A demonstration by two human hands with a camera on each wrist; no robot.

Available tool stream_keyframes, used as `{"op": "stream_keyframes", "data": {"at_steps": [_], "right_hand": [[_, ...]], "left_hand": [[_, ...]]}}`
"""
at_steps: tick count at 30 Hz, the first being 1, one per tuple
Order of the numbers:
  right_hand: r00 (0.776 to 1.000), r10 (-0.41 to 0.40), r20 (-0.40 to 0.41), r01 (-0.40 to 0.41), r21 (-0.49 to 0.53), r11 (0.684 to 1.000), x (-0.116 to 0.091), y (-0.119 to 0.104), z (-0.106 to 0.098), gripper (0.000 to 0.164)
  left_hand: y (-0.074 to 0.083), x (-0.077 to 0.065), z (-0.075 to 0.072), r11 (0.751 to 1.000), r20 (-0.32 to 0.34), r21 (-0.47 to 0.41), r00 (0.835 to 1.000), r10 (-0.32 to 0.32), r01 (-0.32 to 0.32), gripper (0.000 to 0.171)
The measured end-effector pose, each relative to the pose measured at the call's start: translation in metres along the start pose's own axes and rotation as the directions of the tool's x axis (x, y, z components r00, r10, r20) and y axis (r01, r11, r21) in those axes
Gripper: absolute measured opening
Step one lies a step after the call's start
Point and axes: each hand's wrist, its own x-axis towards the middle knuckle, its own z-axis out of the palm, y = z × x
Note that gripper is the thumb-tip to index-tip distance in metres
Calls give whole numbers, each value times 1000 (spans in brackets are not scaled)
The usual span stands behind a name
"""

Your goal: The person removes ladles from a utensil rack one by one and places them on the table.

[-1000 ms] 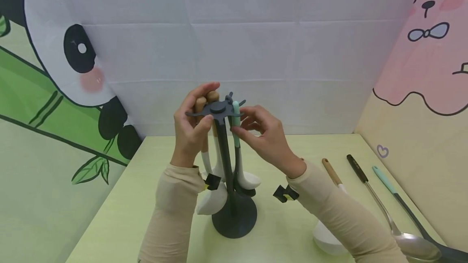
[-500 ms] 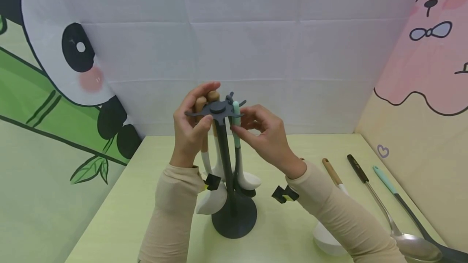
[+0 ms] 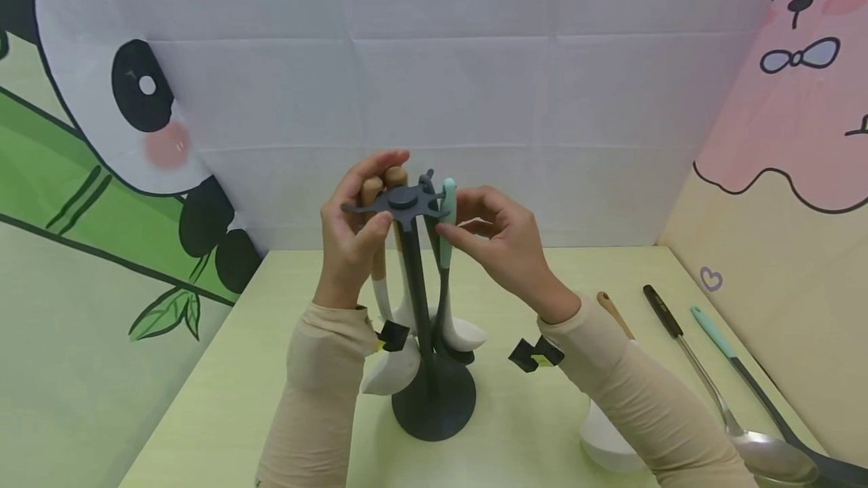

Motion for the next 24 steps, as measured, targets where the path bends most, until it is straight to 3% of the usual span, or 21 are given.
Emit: {"op": "stream_keyframes", "data": {"at_steps": [24], "right_hand": [[999, 52, 1, -52, 40, 998, 2, -4, -9, 31]], "left_hand": [[1, 0, -1, 1000, -6, 27, 1000, 1, -1, 71]]}}
